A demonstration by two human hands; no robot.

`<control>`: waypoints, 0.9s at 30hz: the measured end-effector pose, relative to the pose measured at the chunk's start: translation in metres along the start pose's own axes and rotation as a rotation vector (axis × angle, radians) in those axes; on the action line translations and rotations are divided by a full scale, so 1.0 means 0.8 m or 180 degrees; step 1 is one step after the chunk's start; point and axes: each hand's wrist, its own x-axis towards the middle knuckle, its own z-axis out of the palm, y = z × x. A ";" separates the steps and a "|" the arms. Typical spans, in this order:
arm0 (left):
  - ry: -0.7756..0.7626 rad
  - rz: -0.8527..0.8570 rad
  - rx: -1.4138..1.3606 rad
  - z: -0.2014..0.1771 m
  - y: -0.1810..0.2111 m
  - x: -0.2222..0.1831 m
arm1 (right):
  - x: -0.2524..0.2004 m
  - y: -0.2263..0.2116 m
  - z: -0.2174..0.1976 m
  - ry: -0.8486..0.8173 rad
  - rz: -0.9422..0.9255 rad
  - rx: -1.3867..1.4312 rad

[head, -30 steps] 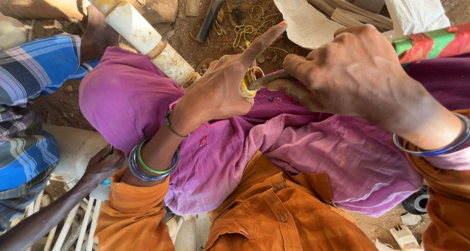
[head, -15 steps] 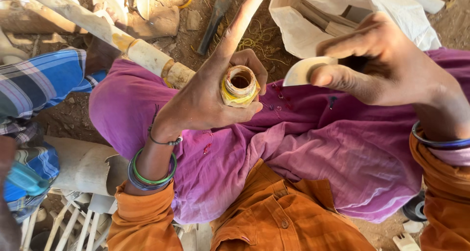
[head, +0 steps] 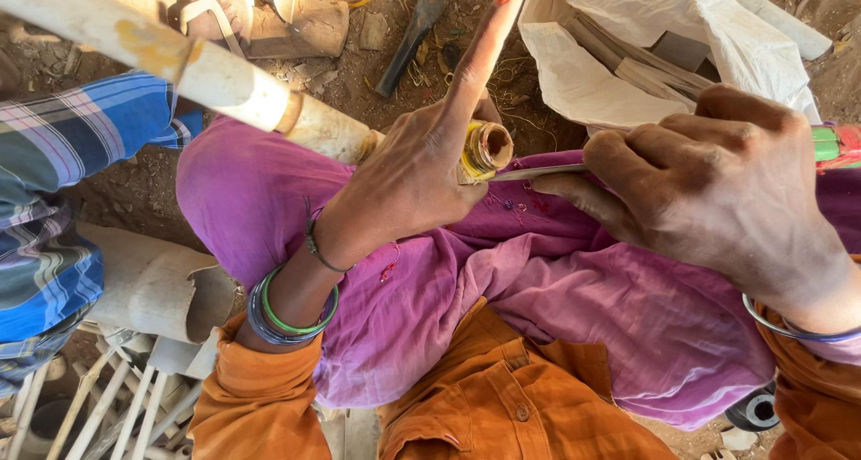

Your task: The person applies a yellow sealant thread around the grooved end of a PVC pipe elbow and then uses a knife to scrape or clean the joint.

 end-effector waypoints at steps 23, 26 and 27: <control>0.0211 0.0146 0.0233 0.004 -0.003 -0.004 | 0.003 -0.008 0.013 -0.0203 0.0056 -0.0109; 0.0125 -0.0027 0.0040 0.004 0.001 -0.001 | 0.006 -0.004 0.011 -0.0206 0.0150 0.0203; 0.0119 -0.0028 0.0028 0.002 0.002 -0.001 | 0.008 -0.002 0.010 -0.0247 0.0202 0.0329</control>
